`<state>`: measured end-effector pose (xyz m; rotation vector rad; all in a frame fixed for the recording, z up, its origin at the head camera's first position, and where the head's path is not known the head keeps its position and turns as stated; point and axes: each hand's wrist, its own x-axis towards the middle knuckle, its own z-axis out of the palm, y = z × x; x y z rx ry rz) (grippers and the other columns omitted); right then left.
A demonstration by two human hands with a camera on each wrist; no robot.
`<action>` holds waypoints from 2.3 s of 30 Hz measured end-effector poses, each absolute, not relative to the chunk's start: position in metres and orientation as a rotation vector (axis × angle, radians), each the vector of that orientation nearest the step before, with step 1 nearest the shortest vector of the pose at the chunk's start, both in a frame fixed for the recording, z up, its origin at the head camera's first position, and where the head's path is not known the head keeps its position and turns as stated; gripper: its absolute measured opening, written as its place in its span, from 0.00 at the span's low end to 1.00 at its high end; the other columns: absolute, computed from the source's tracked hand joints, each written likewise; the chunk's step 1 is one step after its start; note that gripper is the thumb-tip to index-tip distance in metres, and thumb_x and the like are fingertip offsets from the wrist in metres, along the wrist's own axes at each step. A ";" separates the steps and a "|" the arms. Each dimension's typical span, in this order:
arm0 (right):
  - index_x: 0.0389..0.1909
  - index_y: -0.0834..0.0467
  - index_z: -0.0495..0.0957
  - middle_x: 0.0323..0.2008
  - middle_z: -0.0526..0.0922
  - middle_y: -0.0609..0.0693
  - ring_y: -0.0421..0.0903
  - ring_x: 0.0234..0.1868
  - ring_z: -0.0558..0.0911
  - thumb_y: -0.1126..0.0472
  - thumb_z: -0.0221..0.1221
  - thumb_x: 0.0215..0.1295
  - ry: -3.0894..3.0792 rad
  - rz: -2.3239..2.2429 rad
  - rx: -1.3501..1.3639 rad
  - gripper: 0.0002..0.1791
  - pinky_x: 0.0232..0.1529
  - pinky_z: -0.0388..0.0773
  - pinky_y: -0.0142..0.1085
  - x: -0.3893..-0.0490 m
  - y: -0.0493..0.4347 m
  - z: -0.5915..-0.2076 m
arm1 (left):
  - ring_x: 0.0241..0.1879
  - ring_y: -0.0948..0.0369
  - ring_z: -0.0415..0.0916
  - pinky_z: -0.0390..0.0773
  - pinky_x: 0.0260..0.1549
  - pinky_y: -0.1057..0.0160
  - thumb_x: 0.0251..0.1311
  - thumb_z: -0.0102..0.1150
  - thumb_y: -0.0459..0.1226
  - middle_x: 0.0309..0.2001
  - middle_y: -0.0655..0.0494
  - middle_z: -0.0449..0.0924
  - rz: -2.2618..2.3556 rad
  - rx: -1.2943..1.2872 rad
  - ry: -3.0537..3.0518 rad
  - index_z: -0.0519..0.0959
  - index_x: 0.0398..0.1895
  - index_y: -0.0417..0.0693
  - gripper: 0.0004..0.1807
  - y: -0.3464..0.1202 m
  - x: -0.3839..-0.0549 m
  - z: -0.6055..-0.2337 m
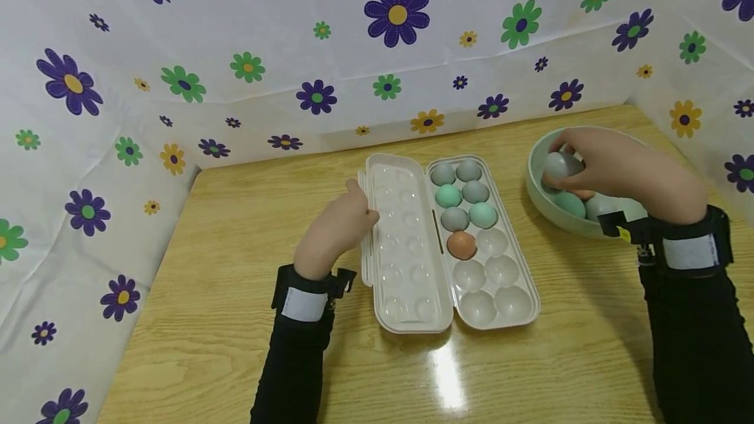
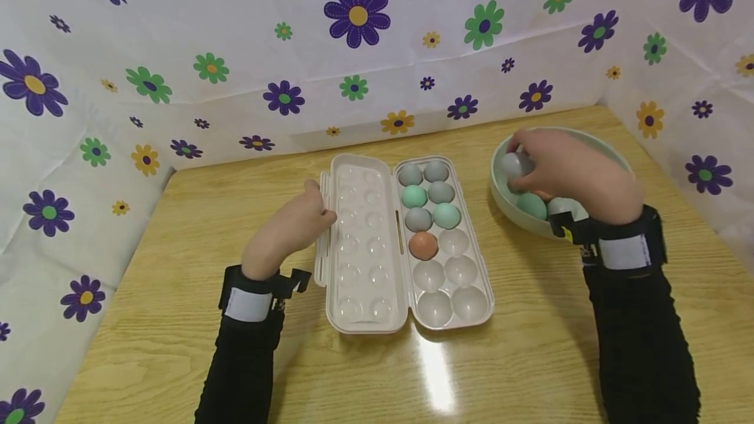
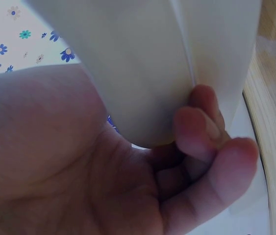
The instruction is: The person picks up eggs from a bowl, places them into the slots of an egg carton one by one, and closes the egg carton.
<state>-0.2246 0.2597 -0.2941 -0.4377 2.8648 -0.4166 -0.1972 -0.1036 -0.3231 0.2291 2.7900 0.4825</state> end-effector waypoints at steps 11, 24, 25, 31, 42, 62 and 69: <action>0.54 0.67 0.73 0.50 0.79 0.69 0.58 0.44 0.78 0.64 0.66 0.54 2.854 -0.435 -0.583 0.26 0.45 0.82 0.57 -0.218 0.237 -0.304 | 0.14 0.63 0.62 0.56 0.11 0.69 0.69 0.45 0.37 0.16 0.57 0.62 0.478 0.230 2.785 0.39 0.72 0.19 0.41 -0.104 -0.195 -0.326; 0.53 0.62 0.76 0.45 0.82 0.61 0.54 0.41 0.79 0.62 0.67 0.53 2.791 -0.381 -0.665 0.25 0.44 0.81 0.54 -0.212 0.206 -0.315 | 0.13 0.63 0.61 0.57 0.11 0.69 0.69 0.45 0.36 0.15 0.57 0.62 0.479 0.244 2.793 0.39 0.72 0.19 0.40 -0.104 -0.197 -0.324; 0.53 0.61 0.76 0.45 0.82 0.60 0.53 0.41 0.78 0.61 0.67 0.54 2.789 -0.364 -0.662 0.24 0.43 0.80 0.54 -0.211 0.204 -0.316 | 0.14 0.62 0.62 0.57 0.12 0.69 0.69 0.45 0.37 0.16 0.56 0.62 0.476 0.244 2.793 0.40 0.72 0.19 0.40 -0.104 -0.197 -0.324; 0.54 0.58 0.76 0.49 0.80 0.58 0.53 0.45 0.77 0.60 0.66 0.56 2.757 -0.375 -0.674 0.23 0.47 0.77 0.52 -0.203 0.198 -0.325 | 0.15 0.62 0.63 0.58 0.12 0.69 0.70 0.45 0.37 0.16 0.56 0.62 0.475 0.244 2.793 0.40 0.73 0.20 0.40 -0.102 -0.197 -0.322; 0.50 0.61 0.77 0.45 0.80 0.60 0.49 0.38 0.78 0.62 0.69 0.51 2.771 -0.333 -0.856 0.23 0.42 0.82 0.47 -0.192 0.194 -0.344 | 0.14 0.62 0.62 0.57 0.12 0.69 0.70 0.45 0.37 0.17 0.55 0.63 0.478 0.234 2.795 0.40 0.72 0.20 0.40 -0.103 -0.198 -0.321; 0.44 0.61 0.80 0.39 0.80 0.56 0.49 0.35 0.76 0.70 0.68 0.47 2.768 -0.280 -0.968 0.19 0.37 0.79 0.43 -0.188 0.182 -0.356 | 0.13 0.63 0.60 0.56 0.11 0.69 0.69 0.45 0.36 0.15 0.56 0.61 0.481 0.234 2.793 0.40 0.72 0.20 0.40 -0.103 -0.195 -0.319; 0.42 0.60 0.80 0.39 0.80 0.55 0.48 0.36 0.77 0.68 0.67 0.50 2.769 -0.297 -0.965 0.16 0.38 0.80 0.43 -0.187 0.180 -0.354 | 0.13 0.63 0.60 0.56 0.11 0.69 0.69 0.45 0.36 0.15 0.56 0.61 0.497 0.243 2.792 0.40 0.72 0.19 0.40 -0.103 -0.195 -0.318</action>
